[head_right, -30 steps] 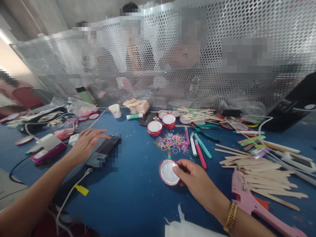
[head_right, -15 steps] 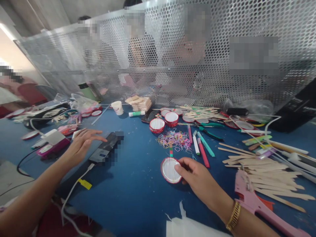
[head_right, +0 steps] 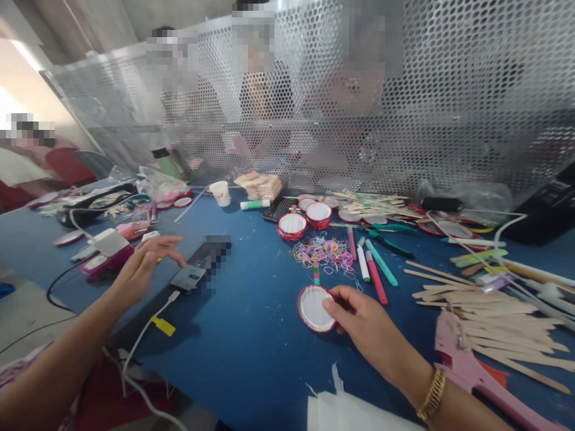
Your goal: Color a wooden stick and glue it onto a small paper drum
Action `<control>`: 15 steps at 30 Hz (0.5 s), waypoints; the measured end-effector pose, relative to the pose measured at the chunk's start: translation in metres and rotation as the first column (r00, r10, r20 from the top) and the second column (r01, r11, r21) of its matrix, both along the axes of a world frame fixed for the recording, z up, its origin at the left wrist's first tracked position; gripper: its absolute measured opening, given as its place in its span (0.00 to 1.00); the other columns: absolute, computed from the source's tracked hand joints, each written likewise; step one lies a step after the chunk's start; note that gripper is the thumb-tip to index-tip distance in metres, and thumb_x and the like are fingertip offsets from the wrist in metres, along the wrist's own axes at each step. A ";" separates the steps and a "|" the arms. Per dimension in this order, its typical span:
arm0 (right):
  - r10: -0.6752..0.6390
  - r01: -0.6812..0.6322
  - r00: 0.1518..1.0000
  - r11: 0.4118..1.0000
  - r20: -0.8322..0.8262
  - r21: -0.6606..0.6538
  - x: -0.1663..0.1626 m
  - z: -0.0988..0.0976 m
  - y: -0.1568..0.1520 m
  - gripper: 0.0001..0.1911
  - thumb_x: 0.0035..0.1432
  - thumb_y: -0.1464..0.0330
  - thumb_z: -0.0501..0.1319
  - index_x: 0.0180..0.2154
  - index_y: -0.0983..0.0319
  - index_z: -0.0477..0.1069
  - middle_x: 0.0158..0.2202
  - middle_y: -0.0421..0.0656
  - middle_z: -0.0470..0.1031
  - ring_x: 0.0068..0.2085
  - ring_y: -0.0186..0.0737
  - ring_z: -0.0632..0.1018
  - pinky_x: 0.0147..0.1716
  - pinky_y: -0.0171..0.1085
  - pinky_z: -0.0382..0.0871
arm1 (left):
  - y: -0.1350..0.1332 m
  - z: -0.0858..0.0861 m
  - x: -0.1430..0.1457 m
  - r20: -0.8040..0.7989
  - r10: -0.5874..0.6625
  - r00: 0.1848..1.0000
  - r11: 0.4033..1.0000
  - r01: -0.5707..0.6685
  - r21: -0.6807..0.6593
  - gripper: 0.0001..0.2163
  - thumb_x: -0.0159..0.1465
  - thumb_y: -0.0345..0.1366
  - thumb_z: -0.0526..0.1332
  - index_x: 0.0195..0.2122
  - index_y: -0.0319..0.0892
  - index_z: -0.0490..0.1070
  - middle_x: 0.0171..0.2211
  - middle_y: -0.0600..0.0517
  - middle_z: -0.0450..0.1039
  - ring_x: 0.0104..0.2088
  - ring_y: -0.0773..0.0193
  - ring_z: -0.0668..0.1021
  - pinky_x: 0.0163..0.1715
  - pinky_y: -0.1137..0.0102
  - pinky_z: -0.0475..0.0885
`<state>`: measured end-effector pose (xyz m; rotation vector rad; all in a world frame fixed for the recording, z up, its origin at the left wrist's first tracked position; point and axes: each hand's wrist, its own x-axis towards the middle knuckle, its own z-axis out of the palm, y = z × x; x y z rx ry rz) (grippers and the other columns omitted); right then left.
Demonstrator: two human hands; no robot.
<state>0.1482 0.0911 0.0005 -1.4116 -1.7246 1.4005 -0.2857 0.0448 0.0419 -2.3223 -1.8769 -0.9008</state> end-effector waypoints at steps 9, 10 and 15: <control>0.004 -0.004 1.000 1.000 0.002 -0.003 -0.001 -0.003 0.003 0.24 0.52 0.46 0.60 0.36 0.60 0.72 0.28 0.39 0.72 0.30 0.37 0.71 0.31 0.37 0.66 | 0.001 0.005 0.007 -0.056 0.023 0.998 0.998 -0.020 0.062 0.29 0.73 0.48 0.38 0.30 0.44 0.76 0.45 0.46 0.79 0.54 0.51 0.75 0.63 0.53 0.54; 0.006 -0.006 1.000 1.000 0.001 -0.001 -0.001 -0.002 0.003 0.24 0.52 0.46 0.60 0.35 0.60 0.72 0.28 0.39 0.72 0.30 0.37 0.71 0.31 0.37 0.66 | 0.001 0.005 0.008 -0.046 0.030 0.998 0.997 -0.027 0.066 0.27 0.73 0.47 0.39 0.31 0.44 0.75 0.43 0.47 0.80 0.52 0.52 0.76 0.63 0.53 0.55; -0.011 0.011 1.000 1.000 -0.018 0.008 -0.001 0.001 0.001 0.23 0.52 0.46 0.61 0.35 0.60 0.73 0.28 0.39 0.73 0.29 0.37 0.71 0.31 0.37 0.67 | -0.001 0.017 0.033 -0.037 0.058 0.998 0.996 -0.055 0.076 0.11 0.69 0.44 0.55 0.45 0.46 0.72 0.24 0.55 0.74 0.42 0.54 0.79 0.60 0.52 0.61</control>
